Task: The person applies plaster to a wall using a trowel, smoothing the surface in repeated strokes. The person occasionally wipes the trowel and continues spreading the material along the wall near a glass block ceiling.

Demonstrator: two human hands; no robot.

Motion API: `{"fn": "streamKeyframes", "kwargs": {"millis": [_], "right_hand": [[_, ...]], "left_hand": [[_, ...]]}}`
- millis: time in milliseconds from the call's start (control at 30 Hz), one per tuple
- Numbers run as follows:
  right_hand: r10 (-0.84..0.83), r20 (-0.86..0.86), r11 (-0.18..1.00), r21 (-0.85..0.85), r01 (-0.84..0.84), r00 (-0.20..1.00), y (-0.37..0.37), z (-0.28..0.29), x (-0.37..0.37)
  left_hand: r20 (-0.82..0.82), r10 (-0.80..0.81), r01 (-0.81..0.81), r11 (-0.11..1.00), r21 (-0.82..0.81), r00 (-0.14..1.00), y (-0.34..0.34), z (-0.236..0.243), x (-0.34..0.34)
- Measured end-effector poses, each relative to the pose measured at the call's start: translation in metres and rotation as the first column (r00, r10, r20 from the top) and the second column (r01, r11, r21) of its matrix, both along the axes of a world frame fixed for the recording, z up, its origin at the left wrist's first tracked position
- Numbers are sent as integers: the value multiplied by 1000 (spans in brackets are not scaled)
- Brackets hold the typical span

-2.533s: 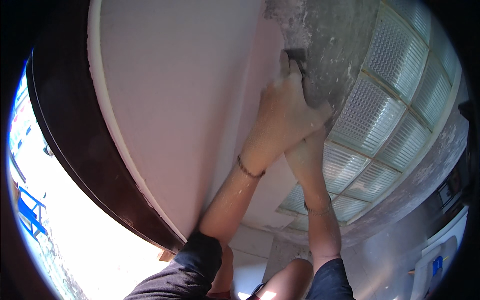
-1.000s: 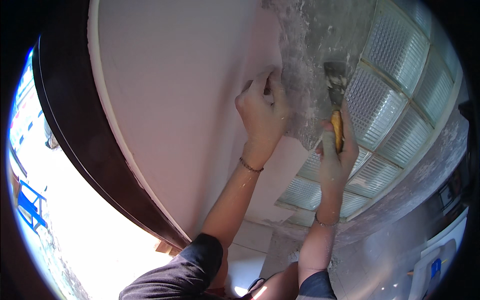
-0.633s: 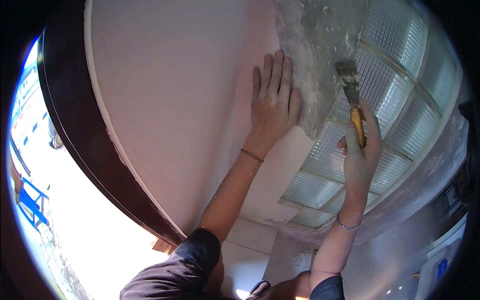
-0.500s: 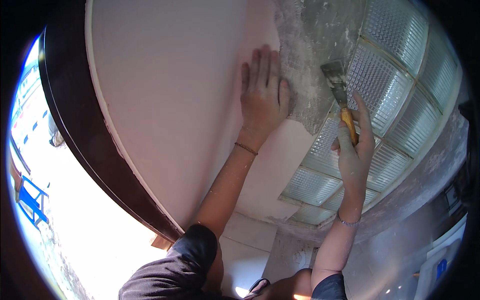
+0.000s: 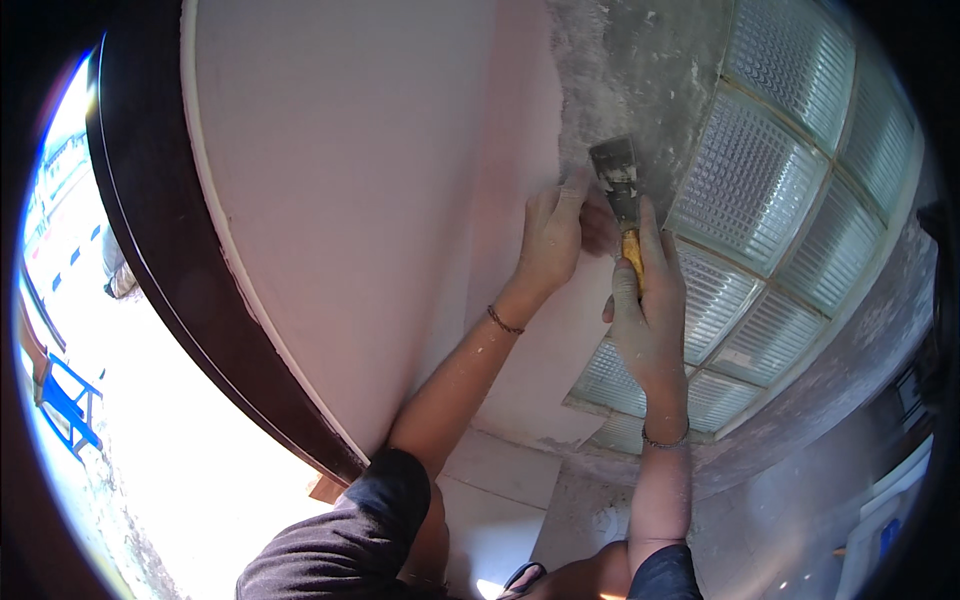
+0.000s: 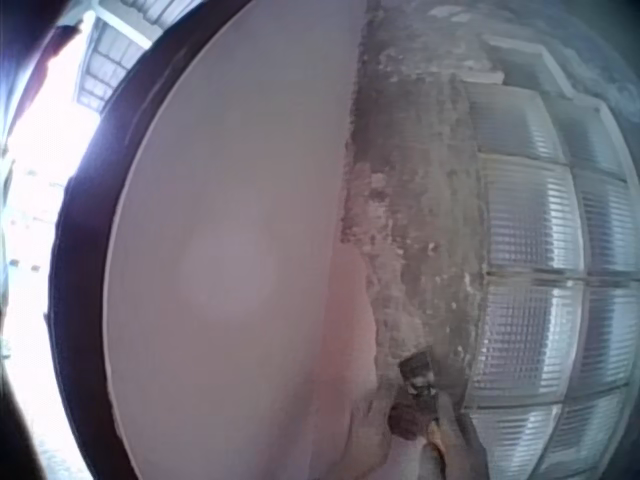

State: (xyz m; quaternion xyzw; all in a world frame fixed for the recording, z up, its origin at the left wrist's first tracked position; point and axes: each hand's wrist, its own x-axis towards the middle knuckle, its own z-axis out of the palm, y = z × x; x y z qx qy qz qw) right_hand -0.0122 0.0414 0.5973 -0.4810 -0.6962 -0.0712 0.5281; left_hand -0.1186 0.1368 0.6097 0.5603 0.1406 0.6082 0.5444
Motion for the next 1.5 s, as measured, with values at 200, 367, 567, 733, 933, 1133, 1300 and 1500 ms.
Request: {"fn": "streamKeyframes", "kwargs": {"millis": [200, 367, 567, 733, 933, 1133, 1300, 1500], "right_hand": [[59, -36, 989, -130, -63, 998, -3, 2, -9], [106, -148, 926, -346, -152, 983, -29, 18, -1], [91, -120, 808, -572, -143, 989, -45, 20, 24], [201, -260, 717, -618, -322, 945, -36, 12, 37], [212, -414, 658, -609, -443, 885, -7, -37, 12], [18, -157, 911, -404, -81, 987, -12, -90, -6], [2, -100, 1000, -21, -4, 995, -14, -98, 7], [-121, 4, 986, -115, 121, 993, -16, -95, 7]], "left_hand": [[271, -100, 139, 982, -127, 957, -14, 2, 18], [414, -87, 153, 980, -130, 906, -21, -8, 35], [386, -9, 92, 977, -195, 922, -36, -7, 42], [311, -36, 101, 976, -195, 950, -48, 2, 44], [125, 42, -17, 981, -195, 991, -39, -30, 21], [167, -74, 110, 969, -221, 983, -33, -83, 4], [259, -136, 204, 944, -260, 956, -28, -99, 17], [367, -287, 373, 908, -191, 885, -31, -91, 27]]}}
